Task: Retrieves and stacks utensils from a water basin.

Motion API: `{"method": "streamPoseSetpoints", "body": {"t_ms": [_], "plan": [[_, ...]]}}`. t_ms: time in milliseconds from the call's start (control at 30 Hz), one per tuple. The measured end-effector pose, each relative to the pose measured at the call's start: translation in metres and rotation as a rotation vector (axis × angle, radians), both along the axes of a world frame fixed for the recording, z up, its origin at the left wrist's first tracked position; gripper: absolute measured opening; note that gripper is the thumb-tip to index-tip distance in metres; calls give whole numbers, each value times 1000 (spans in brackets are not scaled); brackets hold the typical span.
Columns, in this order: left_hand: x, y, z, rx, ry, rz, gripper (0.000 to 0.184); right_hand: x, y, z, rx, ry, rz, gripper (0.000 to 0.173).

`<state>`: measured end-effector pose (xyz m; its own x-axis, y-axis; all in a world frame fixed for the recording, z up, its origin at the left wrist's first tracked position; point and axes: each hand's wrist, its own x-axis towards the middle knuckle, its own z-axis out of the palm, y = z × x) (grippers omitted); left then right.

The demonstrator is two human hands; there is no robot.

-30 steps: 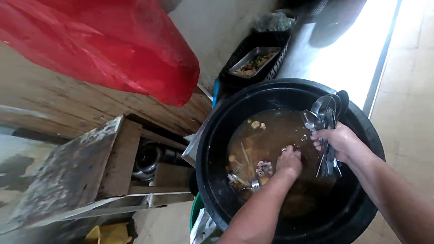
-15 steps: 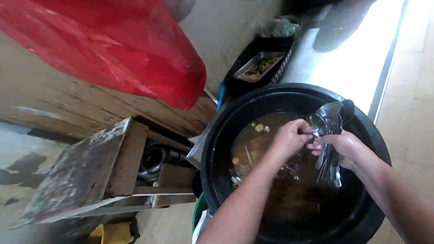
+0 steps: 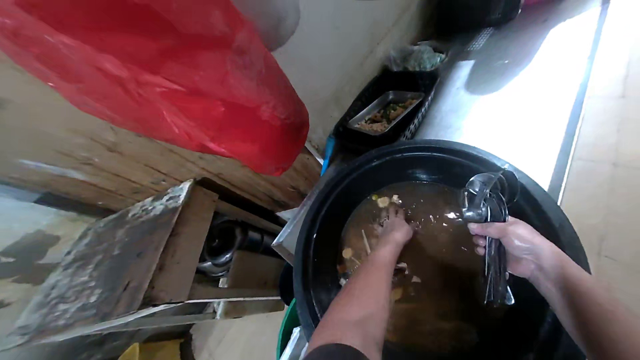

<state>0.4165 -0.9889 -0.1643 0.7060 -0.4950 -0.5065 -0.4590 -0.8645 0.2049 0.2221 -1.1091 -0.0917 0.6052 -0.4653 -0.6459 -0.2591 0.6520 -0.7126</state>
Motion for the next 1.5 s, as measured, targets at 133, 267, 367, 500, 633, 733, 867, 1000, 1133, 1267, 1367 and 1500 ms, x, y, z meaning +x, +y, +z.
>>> {"method": "streamPoseSetpoints", "body": {"t_ms": [133,267,367,500,633,733,867,1000,1133,1267,1367,1500], "plan": [[-40,-14,1,32,28,-135,65,1,0,0,-72,20,-54,23],[-75,-25,16,-111,293,-328,48,1,1,5,-62,-13,-124,14],[-59,-11,44,-260,494,-350,37,2,2,6,-54,-12,-124,13],[-37,21,88,-142,312,-398,29,0,4,5,-119,38,-1,21],[-87,39,91,-89,348,-663,22,3,2,-1,-296,88,75,38],[-126,43,61,19,356,-835,30,2,4,-2,-445,143,72,44],[-158,44,37,21,311,-917,29,0,3,-6,-555,169,98,43],[-164,49,29,-54,286,-879,32,1,4,-4,-518,186,96,44],[-165,45,23,-9,317,-845,41,1,3,-2,-501,192,100,46],[-163,39,23,-4,365,-916,28,2,3,-4,-499,169,114,48],[-143,35,37,-81,411,-892,20,2,3,-4,-485,157,109,48],[-106,32,65,-234,428,-860,16,1,3,1,-381,127,95,43]]}}
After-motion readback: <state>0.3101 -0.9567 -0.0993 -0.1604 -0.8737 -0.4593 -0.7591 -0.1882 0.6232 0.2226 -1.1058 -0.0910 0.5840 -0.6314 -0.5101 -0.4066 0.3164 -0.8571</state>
